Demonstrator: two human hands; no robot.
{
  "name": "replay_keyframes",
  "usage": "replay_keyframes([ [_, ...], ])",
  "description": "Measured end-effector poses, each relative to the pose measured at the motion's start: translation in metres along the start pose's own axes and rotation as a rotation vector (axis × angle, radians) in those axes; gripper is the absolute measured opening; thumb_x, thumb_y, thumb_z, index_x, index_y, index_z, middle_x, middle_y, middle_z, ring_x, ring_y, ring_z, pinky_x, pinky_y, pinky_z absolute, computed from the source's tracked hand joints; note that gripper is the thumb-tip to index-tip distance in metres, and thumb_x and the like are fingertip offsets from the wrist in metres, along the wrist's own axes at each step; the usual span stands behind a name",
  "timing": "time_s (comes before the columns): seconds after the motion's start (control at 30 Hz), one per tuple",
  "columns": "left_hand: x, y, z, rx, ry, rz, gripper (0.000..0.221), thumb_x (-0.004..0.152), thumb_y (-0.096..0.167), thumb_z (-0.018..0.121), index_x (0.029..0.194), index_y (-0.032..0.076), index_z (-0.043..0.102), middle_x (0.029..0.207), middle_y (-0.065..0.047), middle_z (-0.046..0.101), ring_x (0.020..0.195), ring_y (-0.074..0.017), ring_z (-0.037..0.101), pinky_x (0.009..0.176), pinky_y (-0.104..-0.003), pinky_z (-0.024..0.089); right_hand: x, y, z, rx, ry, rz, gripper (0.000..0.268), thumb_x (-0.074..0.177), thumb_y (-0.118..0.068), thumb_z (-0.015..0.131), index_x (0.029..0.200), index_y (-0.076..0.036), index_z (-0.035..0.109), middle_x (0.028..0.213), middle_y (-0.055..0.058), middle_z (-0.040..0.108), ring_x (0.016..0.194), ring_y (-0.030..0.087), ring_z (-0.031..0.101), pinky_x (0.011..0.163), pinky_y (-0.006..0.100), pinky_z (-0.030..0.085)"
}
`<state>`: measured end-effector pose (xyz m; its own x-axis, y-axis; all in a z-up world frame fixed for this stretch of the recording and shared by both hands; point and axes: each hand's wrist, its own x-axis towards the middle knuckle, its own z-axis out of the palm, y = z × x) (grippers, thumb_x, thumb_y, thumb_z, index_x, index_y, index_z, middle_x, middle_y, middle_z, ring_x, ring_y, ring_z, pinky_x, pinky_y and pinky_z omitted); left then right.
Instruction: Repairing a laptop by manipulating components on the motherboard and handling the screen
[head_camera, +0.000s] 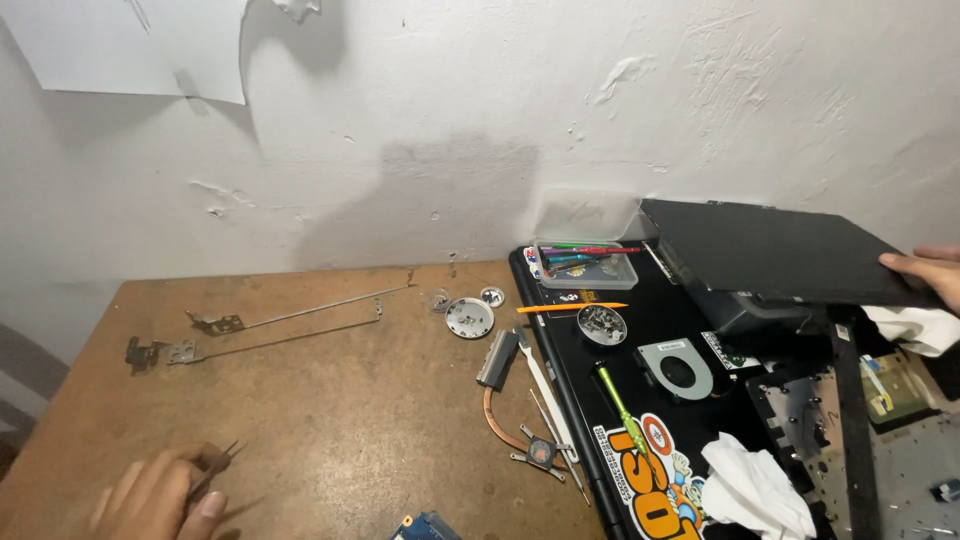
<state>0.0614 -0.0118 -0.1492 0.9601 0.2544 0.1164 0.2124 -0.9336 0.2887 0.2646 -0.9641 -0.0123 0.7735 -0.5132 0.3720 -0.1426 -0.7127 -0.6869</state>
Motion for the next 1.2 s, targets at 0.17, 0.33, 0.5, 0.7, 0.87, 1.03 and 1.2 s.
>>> replay_keyframes([
  [0.17, 0.003, -0.009, 0.003, -0.058, 0.008, 0.047, 0.036, 0.084, 0.055, 0.047, 0.098, 0.033, 0.072, 0.129, 0.028, 0.069, 0.118, -0.0087, 0.064, 0.103, -0.036, 0.044, 0.007, 0.005, 0.005, -0.061, 0.036, -0.04, 0.063, 0.093, -0.039, 0.085, 0.134, 0.006, 0.067, 0.132, 0.028, 0.064, 0.112, 0.038, 0.064, 0.094, 0.047, 0.048],
  [0.33, 0.0, -0.008, 0.006, -0.056, -0.02, 0.003, 0.038, 0.089, 0.057, 0.044, 0.093, 0.029, 0.07, 0.126, 0.027, 0.07, 0.113, -0.0078, 0.062, 0.103, -0.033, 0.042, 0.014, -0.006, 0.014, -0.099, 0.166, -0.224, 0.072, 0.1, -0.036, 0.085, 0.149, 0.009, 0.057, 0.129, 0.034, 0.06, 0.105, 0.05, 0.061, 0.082, 0.053, 0.049],
  [0.5, 0.005, -0.009, 0.004, 0.085, -0.045, -0.023, 0.041, 0.088, 0.064, 0.039, 0.109, 0.042, 0.067, 0.126, 0.031, 0.067, 0.118, -0.0034, 0.064, 0.1, -0.029, 0.046, 0.024, -0.019, 0.017, -0.066, 0.043, -0.069, 0.074, 0.093, -0.036, 0.087, 0.144, 0.009, 0.059, 0.124, 0.035, 0.064, 0.107, 0.048, 0.063, 0.091, 0.053, 0.049],
  [0.7, -0.009, 0.012, 0.004, -0.074, 0.294, 0.083, 0.024, 0.081, 0.039, 0.052, 0.088, 0.028, 0.071, 0.106, 0.023, 0.075, 0.099, -0.008, 0.069, 0.087, -0.03, 0.046, 0.039, -0.016, 0.03, -0.249, 0.022, -0.007, 0.075, 0.097, -0.047, 0.079, 0.144, 0.009, 0.063, 0.139, 0.029, 0.06, 0.117, 0.052, 0.057, 0.098, 0.06, 0.043],
  [0.87, -0.004, 0.003, 0.012, -0.019, 0.278, 0.089, 0.024, 0.079, 0.041, 0.055, 0.085, 0.025, 0.073, 0.113, 0.022, 0.077, 0.097, -0.0076, 0.07, 0.087, -0.03, 0.048, 0.062, 0.012, 0.031, -0.091, -0.01, -0.006, 0.049, 0.099, -0.045, 0.082, 0.115, 0.001, 0.076, 0.125, 0.017, 0.066, 0.107, 0.033, 0.06, 0.088, 0.044, 0.043],
  [1.03, -0.006, 0.005, 0.015, -0.044, 0.387, 0.116, 0.022, 0.079, 0.037, 0.057, 0.082, 0.022, 0.072, 0.111, 0.019, 0.077, 0.095, -0.0084, 0.069, 0.085, -0.031, 0.044, 0.081, 0.049, 0.039, 0.076, -0.055, 0.098, 0.036, 0.107, -0.04, 0.079, 0.115, -0.005, 0.077, 0.093, 0.027, 0.072, 0.074, 0.041, 0.068, 0.066, 0.049, 0.051],
  [1.2, -0.005, 0.003, 0.016, -0.095, 0.406, 0.154, 0.024, 0.08, 0.04, 0.055, 0.083, 0.023, 0.072, 0.106, 0.02, 0.076, 0.088, -0.0086, 0.066, 0.086, -0.031, 0.043, 0.076, 0.049, 0.038, 0.03, -0.022, 0.0, 0.034, 0.106, -0.034, 0.081, 0.117, -0.002, 0.077, 0.099, 0.026, 0.072, 0.081, 0.04, 0.068, 0.073, 0.048, 0.051],
])
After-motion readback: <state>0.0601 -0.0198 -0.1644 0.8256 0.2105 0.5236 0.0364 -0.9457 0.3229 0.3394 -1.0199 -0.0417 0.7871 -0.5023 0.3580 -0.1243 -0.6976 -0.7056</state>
